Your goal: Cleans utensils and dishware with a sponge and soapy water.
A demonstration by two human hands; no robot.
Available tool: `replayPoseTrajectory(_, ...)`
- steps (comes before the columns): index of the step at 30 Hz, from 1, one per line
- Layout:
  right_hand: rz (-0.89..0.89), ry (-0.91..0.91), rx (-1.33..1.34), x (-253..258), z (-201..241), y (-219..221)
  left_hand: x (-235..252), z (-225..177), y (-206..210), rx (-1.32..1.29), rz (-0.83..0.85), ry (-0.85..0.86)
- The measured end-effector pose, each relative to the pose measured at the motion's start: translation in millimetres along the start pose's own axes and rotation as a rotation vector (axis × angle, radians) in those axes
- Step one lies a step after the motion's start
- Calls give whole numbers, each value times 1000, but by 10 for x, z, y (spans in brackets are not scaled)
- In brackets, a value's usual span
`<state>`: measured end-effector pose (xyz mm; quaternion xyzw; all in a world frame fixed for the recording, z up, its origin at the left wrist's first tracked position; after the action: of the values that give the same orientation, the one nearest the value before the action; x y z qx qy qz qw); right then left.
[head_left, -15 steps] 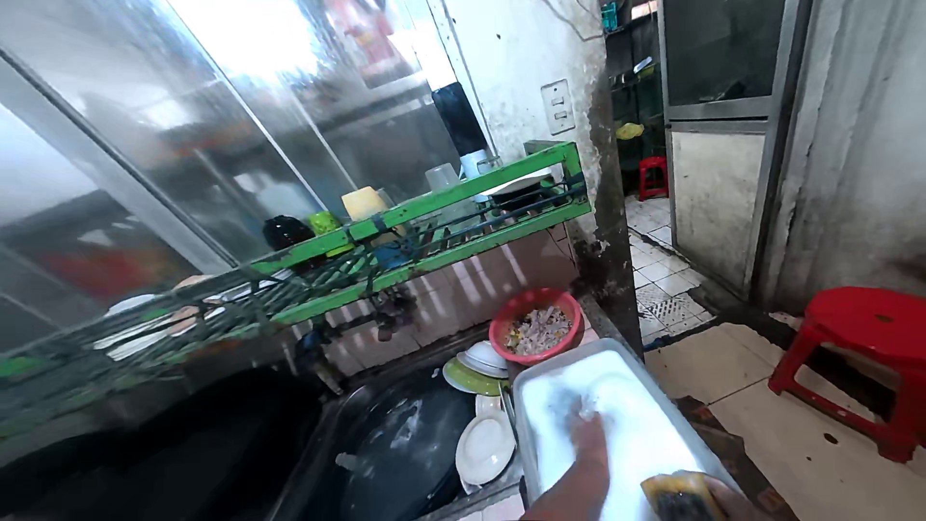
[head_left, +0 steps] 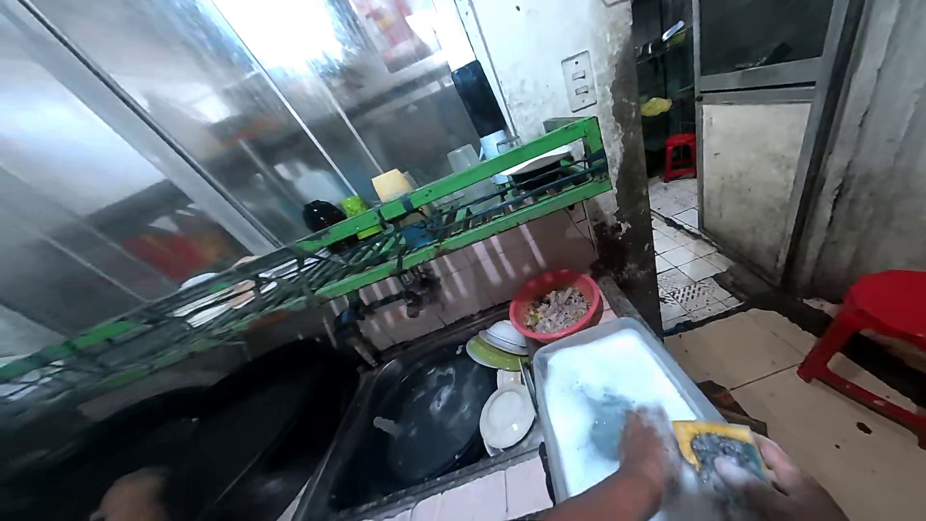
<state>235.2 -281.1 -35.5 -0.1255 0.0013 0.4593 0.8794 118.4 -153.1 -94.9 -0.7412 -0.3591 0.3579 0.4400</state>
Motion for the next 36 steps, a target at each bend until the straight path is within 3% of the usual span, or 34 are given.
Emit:
replayPoseTrajectory(11,57,1,84,-19,19,35,183,269,-98,42,59,-96)
replayPoseTrajectory(17,89,-26,1,-14,10,22,36,136,-129,-12,72,8)
replayPoseTrajectory(25,263,-176,-375,-35,154,169,331,596,-272,35,-6,-146)
replayPoseTrajectory(30,437,-162,-598,-1,168,277,493,733,-424,-156,39,-238)
replayPoseTrajectory(33,596,-143,-797,-19,103,408,498,799,-514,-569,32,-433)
replayPoseTrajectory(36,633,-90,-857,-75,156,489,367,802,-655,-1053,87,-469)
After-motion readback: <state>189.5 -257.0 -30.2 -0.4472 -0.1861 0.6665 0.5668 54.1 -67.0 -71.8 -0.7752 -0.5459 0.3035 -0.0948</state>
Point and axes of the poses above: each hand's wrist, its own x-axis towards the middle knuckle, its own y-axis out of the palm, z = x × y, the point moved 3 cm from there along x, towards the middle knuckle, and after that the axes turned 14 degrees about -z, right-handed, at the moved point
